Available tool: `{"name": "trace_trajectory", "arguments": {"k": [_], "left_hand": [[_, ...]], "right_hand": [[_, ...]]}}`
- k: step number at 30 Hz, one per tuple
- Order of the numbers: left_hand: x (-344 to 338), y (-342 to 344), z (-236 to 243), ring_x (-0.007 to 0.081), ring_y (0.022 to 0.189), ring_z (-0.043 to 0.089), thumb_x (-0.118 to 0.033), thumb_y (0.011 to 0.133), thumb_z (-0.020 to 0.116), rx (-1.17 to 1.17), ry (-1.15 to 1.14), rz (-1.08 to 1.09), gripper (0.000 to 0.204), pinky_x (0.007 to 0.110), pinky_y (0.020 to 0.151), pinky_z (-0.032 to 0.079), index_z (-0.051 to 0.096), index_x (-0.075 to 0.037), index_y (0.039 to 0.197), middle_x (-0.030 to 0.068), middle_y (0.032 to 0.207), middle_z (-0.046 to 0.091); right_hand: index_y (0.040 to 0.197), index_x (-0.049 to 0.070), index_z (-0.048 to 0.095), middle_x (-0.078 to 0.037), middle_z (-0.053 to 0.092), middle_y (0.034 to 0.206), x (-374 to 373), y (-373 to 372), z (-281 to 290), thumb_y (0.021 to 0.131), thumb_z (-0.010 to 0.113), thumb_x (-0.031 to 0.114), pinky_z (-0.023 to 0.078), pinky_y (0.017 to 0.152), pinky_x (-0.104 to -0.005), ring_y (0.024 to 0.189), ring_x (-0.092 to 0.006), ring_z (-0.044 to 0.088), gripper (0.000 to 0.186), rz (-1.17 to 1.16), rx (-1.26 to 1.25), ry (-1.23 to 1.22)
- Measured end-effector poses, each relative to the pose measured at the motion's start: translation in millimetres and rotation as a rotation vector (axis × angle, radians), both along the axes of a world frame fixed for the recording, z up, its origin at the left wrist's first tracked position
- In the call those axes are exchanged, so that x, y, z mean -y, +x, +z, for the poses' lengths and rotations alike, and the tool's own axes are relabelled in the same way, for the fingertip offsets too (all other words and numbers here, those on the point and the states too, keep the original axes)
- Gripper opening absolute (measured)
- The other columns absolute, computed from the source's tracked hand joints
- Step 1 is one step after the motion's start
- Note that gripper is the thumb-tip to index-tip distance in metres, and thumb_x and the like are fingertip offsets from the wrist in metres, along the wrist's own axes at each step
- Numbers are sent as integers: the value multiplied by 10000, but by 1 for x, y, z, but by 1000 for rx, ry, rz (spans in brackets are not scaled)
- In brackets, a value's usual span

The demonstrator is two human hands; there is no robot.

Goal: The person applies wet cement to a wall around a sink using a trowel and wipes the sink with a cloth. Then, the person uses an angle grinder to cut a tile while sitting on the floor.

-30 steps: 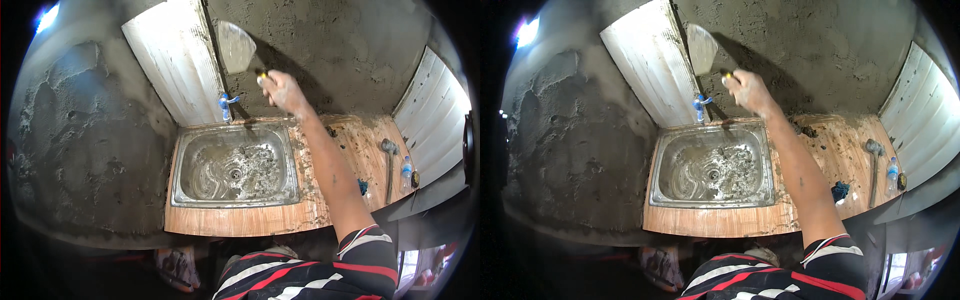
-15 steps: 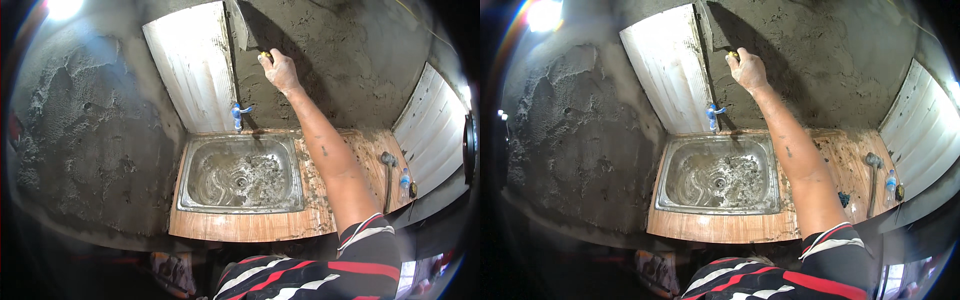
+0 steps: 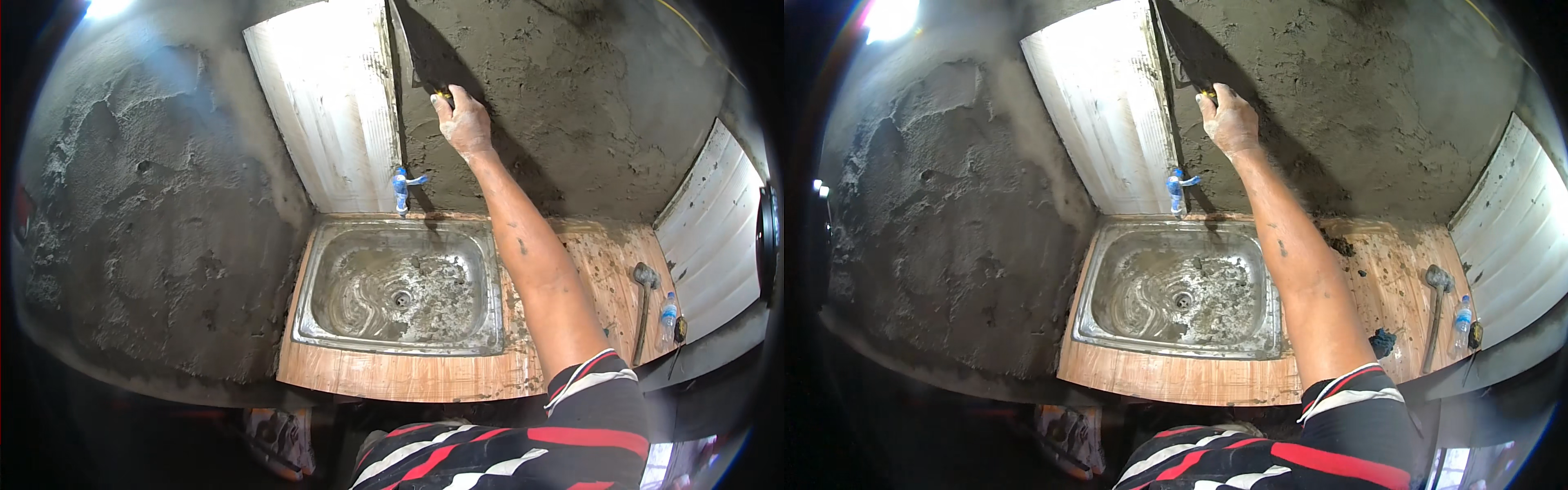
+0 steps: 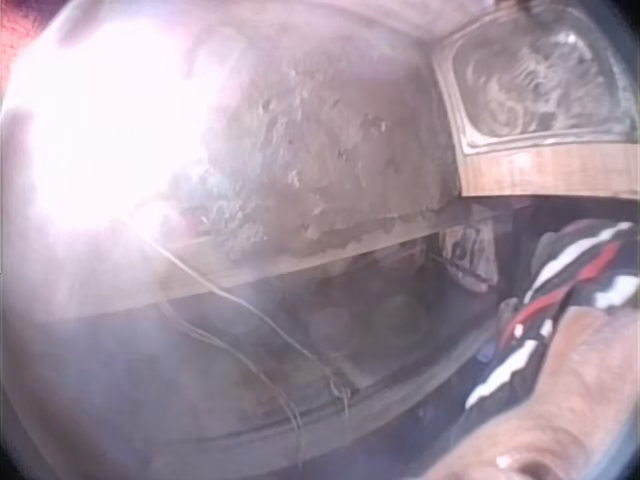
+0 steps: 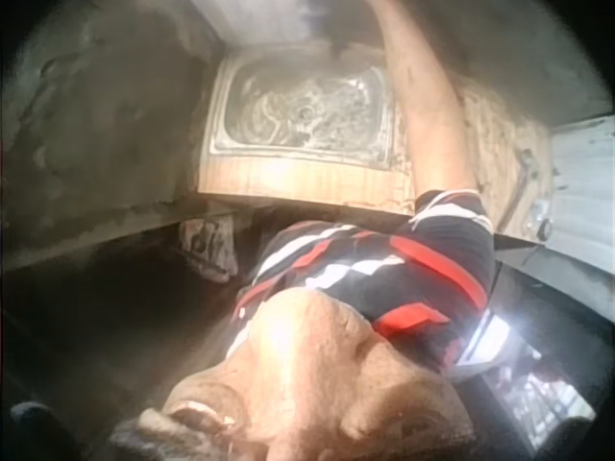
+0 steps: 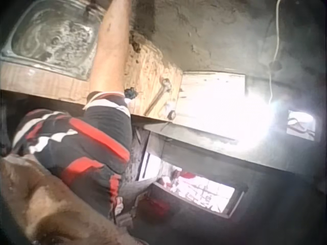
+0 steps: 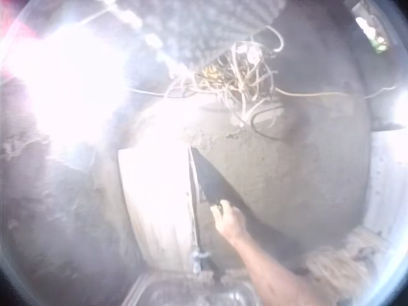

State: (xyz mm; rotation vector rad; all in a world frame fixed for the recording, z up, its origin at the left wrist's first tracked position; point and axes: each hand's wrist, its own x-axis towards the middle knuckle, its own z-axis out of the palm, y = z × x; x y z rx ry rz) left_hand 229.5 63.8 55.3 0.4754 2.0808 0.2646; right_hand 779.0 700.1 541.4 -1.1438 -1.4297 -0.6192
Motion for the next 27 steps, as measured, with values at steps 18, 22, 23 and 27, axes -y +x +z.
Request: {"name": "trace_trajectory", "arguments": {"k": [18, 22, 23, 27], "left_hand": [[-13, -35, -15, 188, 820, 695, -283, 877, 777, 24, 118, 11, 427, 348, 727, 548, 693, 9, 1178, 136, 921, 741], [-10, -38, -19, 187, 820, 695, -285, 879, 775, 35, 129, 15, 427, 348, 726, 548, 692, 9, 1179, 136, 919, 741], [-7, -38, -19, 187, 820, 695, -285, 880, 775, 41, 123, 17, 427, 348, 726, 548, 692, 9, 1179, 136, 918, 741], [4, -33, -21, 187, 819, 696, -286, 881, 774, 46, 78, 6, 427, 348, 726, 548, 692, 8, 1180, 136, 916, 742]], "right_hand": [[981, -17, 634, -97, 601, 720, 96, 26, -46, 967, 667, 272, 463, 648, -357, 662, -158, 516, 291, 441, -383, -788], [1076, -10, 662, -148, 626, 765, 95, 23, -55, 958, 657, 296, 487, 715, -378, 715, -193, 548, 328, 399, -355, -878], [1076, -10, 662, -148, 626, 765, 95, 24, -61, 958, 657, 296, 487, 715, -378, 715, -193, 548, 328, 398, -356, -882], [1049, -17, 659, -150, 619, 752, 102, 25, -73, 962, 637, 296, 492, 710, -397, 707, -208, 568, 325, 369, -311, -947]]}}
